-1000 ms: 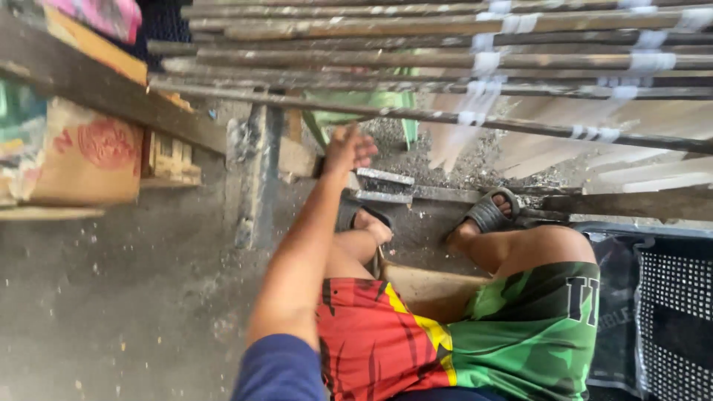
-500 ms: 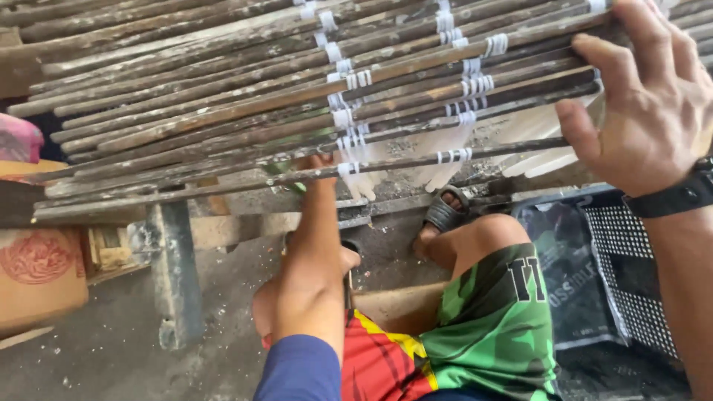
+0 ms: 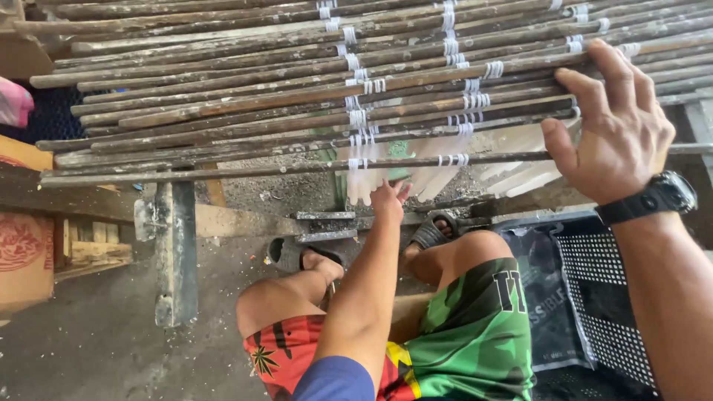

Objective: Packing white candles into plastic bags from a wooden rack and placing the bags into a black crate.

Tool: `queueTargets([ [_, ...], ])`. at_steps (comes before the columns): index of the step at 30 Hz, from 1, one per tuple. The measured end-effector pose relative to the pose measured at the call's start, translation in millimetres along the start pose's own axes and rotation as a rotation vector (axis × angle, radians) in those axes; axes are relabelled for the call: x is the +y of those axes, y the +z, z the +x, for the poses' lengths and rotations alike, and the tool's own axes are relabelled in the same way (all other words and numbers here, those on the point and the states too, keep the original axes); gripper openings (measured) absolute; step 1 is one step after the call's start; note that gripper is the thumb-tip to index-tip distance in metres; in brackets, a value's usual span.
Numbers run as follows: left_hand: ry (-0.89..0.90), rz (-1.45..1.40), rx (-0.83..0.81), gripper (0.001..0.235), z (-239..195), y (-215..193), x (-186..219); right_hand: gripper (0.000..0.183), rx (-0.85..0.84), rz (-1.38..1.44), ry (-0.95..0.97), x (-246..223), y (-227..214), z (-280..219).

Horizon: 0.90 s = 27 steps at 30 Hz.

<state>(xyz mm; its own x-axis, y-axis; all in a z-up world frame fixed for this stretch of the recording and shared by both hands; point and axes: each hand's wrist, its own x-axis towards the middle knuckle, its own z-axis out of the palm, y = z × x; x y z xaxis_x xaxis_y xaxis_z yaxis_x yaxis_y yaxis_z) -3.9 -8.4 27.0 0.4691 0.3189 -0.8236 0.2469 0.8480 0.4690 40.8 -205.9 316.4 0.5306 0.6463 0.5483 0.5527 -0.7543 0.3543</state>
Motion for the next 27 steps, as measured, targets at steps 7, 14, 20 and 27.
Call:
queueTargets([
  [7, 0.078, -0.201, 0.012, 0.07, -65, -11, -8, 0.041, -0.009, 0.065, 0.012, 1, -3, -1],
  [14, 0.052, -0.061, 0.022, 0.064, -43, -15, 11, 0.04, 0.019, 0.052, -0.005, 1, 1, -3],
  [20, 0.074, 0.017, 0.02, 0.039, -16, -26, 16, 0.043, 0.039, 0.034, -0.017, 5, 6, -7],
  [27, 0.041, -0.288, -0.03, 0.031, 40, -48, 47, 0.039, 0.06, 0.36, -0.098, 6, 12, -4],
])
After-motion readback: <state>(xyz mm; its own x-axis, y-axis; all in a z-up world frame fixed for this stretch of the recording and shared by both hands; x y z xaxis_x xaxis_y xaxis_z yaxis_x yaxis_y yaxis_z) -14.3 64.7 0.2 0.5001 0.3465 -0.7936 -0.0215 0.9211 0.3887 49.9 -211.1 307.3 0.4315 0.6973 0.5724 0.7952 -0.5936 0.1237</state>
